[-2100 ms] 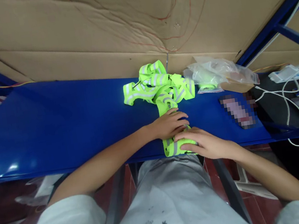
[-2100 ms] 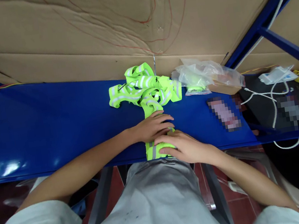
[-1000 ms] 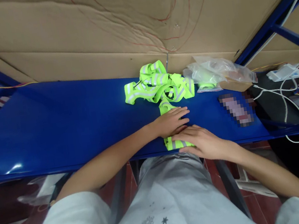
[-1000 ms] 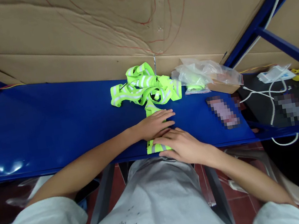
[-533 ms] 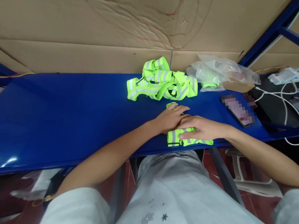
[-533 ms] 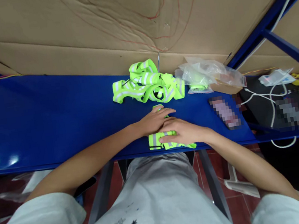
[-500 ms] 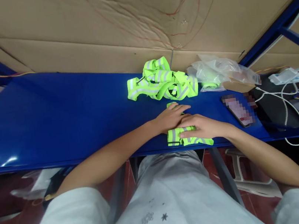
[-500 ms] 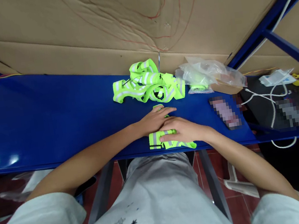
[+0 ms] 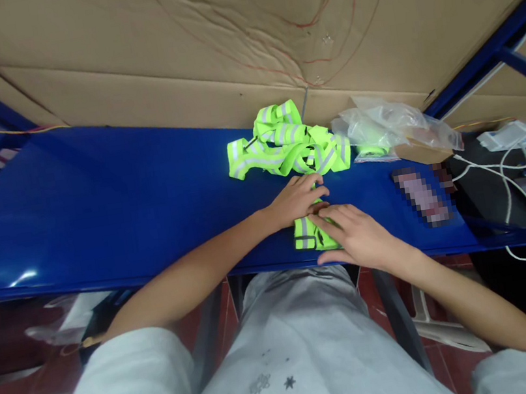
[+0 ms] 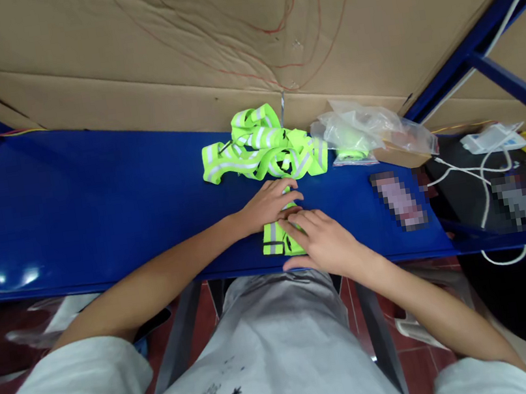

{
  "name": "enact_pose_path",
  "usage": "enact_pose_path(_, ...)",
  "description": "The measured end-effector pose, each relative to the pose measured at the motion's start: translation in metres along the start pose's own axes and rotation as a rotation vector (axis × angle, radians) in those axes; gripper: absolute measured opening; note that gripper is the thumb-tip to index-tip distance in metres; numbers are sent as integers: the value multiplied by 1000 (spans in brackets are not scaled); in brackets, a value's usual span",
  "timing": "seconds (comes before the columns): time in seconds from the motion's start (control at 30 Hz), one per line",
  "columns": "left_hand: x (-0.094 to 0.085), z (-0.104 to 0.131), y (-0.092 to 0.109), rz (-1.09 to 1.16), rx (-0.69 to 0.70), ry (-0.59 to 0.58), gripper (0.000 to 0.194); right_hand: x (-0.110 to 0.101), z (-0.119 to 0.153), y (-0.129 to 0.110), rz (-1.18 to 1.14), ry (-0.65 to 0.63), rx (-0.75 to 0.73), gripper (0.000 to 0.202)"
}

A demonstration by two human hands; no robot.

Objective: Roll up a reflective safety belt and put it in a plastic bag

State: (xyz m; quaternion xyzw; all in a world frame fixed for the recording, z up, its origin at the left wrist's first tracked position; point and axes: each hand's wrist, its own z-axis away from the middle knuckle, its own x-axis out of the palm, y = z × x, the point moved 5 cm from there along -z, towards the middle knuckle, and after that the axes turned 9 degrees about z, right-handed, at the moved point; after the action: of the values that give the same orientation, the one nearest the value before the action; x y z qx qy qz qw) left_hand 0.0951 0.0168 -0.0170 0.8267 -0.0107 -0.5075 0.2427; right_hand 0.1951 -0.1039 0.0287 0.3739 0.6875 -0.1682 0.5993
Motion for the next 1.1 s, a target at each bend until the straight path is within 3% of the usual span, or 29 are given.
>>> enact_pose_path(0.07,1,-1,-3,65,-2,19,33,5,6,-8,41,-8,55,80)
enact_pose_path(0.23,-1,-3,-23,431,-22,98,35,14,4,-16,150,20,107,50)
enact_pose_path(0.33,-3,-4,-29,546,-5,65,35,13,-1,-12,168,17,68,42)
enact_pose_path(0.47,-3,-6,-26,621,32,-42,30,4,-9,4,-23,-10,84,38)
enact_pose_path(0.6,-8,-7,-27,695,30,-111,26,3,-23,24,-247,-155,115,41)
enact_pose_path(0.7,-13,-5,-31,890,-91,-170,28,8,-34,38,-402,-264,126,44)
enact_pose_path(0.77,-18,-3,-33,973,-218,-152,32,9,-39,45,-453,-245,121,46)
enact_pose_path(0.87,-35,2,-34,784,-377,-66,27,9,-45,52,-445,-146,95,43)
enact_pose_path(0.93,-48,7,-30,668,-464,-86,34,12,-47,56,-439,-134,101,37)
enact_pose_path(1.0,-56,12,-24,687,-515,-196,49,18,-50,63,-418,-143,160,37)
enact_pose_path(1.1,-62,15,-12,736,-456,-372,51,30,-52,70,-359,-162,245,41)
